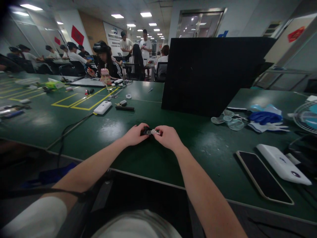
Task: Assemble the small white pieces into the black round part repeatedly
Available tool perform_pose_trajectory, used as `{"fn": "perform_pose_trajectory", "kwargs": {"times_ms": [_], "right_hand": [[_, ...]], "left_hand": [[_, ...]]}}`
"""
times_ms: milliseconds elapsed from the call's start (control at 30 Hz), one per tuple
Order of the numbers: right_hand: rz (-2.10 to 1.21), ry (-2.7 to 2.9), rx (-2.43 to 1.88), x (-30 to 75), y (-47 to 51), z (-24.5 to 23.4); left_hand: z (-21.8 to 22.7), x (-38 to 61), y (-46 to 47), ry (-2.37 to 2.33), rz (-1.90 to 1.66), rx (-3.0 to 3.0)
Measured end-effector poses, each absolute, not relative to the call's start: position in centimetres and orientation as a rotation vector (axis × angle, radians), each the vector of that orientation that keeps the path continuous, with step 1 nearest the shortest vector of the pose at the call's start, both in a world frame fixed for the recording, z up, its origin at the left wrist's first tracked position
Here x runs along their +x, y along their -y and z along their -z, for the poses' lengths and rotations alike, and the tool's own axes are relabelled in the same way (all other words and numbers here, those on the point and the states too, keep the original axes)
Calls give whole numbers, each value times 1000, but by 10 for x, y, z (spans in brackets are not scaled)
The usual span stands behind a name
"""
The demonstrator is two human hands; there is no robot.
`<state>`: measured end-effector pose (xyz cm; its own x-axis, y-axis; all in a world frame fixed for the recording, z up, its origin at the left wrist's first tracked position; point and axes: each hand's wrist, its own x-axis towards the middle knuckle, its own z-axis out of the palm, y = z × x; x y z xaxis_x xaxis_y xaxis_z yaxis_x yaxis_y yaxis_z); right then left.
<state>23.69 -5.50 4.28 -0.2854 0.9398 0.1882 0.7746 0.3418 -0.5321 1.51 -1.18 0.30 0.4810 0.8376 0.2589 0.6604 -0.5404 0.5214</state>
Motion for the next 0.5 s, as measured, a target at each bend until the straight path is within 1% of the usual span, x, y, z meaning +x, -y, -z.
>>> {"fn": "perform_pose_trajectory", "kwargs": {"times_ms": [267,433,500], "right_hand": [[-308,2241,-1396,237,48,-34],[-464,2214,-1415,236,49,-31],[-465,2186,-1450,235,50,-32]], "left_hand": [[-6,16,15,-1301,-665,2381],[-6,15,16,-1220,-651,2327],[-5,15,16,-1212,-652,2315]]}}
